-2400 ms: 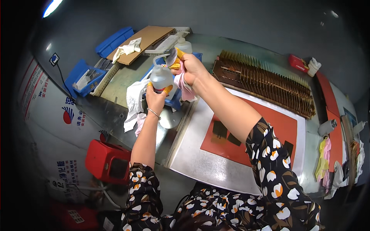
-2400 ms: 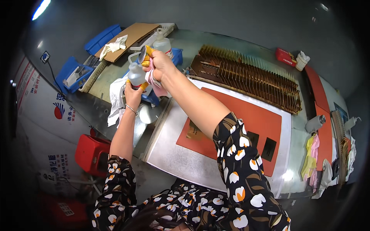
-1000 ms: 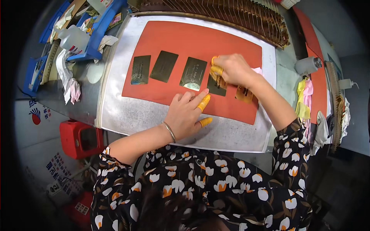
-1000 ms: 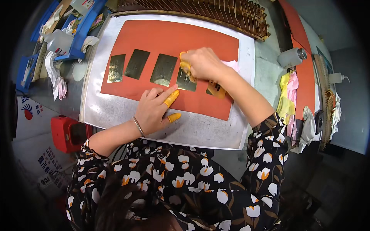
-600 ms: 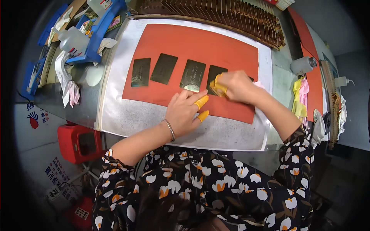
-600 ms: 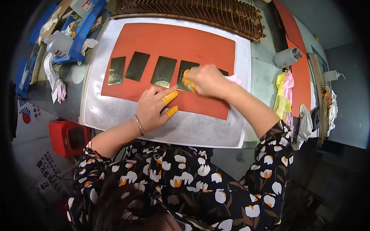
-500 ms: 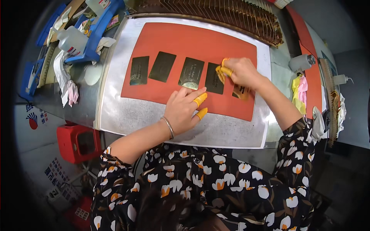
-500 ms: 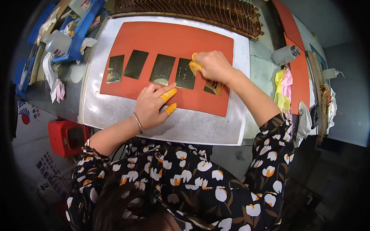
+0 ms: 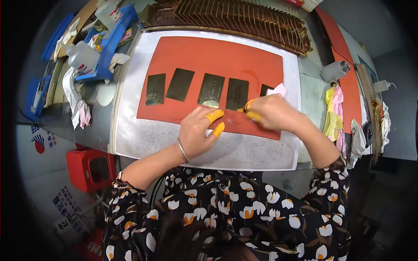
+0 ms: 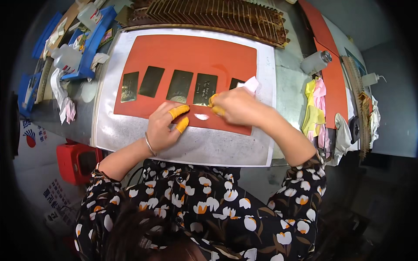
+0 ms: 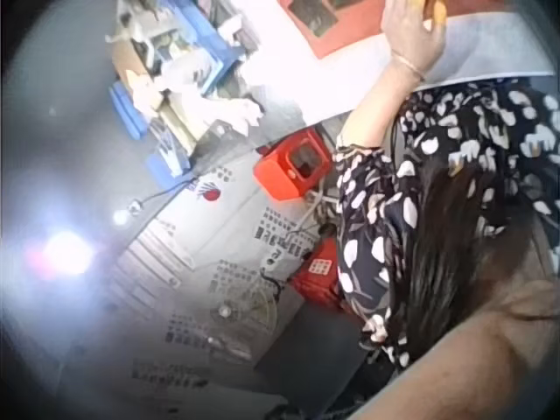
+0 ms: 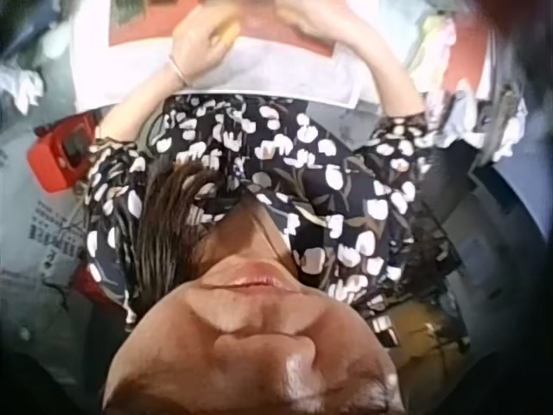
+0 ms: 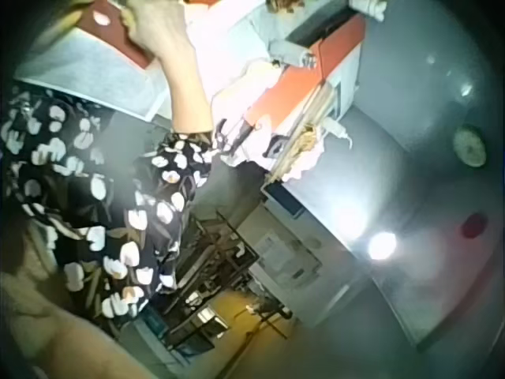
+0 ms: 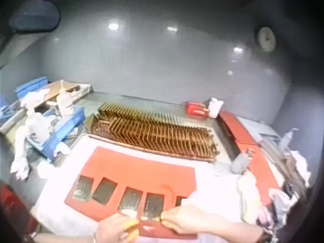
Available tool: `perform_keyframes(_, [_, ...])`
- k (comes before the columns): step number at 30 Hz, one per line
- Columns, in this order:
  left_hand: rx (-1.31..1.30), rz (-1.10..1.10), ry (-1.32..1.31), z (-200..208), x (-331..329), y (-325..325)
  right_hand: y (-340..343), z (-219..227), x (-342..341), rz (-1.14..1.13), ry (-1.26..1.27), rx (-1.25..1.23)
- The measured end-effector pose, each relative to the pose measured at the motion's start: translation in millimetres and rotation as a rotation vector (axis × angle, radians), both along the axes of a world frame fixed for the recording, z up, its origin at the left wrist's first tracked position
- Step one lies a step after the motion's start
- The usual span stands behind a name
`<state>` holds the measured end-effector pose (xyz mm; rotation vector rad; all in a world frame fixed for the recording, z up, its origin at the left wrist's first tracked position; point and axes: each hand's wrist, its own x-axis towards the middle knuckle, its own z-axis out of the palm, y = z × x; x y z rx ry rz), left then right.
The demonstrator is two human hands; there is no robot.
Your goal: The person repeatedly applies liquid from a pump bottle onto a yellow sponge and wipes several small rectangular metal plates arranged on a red mat. After wiping each plate, the person picks it up and places it into a nearby rack, repeating the cycle for multiple plates.
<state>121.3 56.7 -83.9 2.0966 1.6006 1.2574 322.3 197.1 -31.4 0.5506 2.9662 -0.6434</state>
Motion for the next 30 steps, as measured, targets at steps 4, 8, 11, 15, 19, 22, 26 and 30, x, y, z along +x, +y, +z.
perform_keyframes(4, [-0.144,-0.187,0.203,22.9,32.0,6.4,39.1,23.8,55.6,-0.601,-0.054,0.366])
perform_keyframes(8, [-0.289,-0.28,0.387,15.6,57.4,27.1,22.3,-30.7,52.9,-0.357,0.356,0.151])
perform_keyframes(11, [-0.285,-0.287,0.466,11.5,58.9,27.2,15.4,-48.3,39.2,-0.254,0.255,0.237])
perform_keyframes(15, [-0.296,-0.274,0.527,15.3,64.4,24.9,47.5,-48.9,25.2,-0.279,0.306,0.262])
perform_keyframes(19, [-0.278,-0.246,0.542,16.4,66.2,22.2,34.9,-48.0,25.4,0.012,0.248,0.164])
perform_keyframes(22, [-0.297,-0.224,0.599,18.0,68.7,24.4,65.0,-46.0,17.0,-0.095,0.336,0.201])
perform_keyframes(26, [-0.315,-0.2,0.565,14.5,72.1,19.3,45.8,-45.1,21.4,0.086,0.271,0.123])
perform_keyframes(30, [-0.313,-0.197,0.589,14.9,75.0,15.4,73.6,-48.9,21.9,-0.088,0.369,0.241])
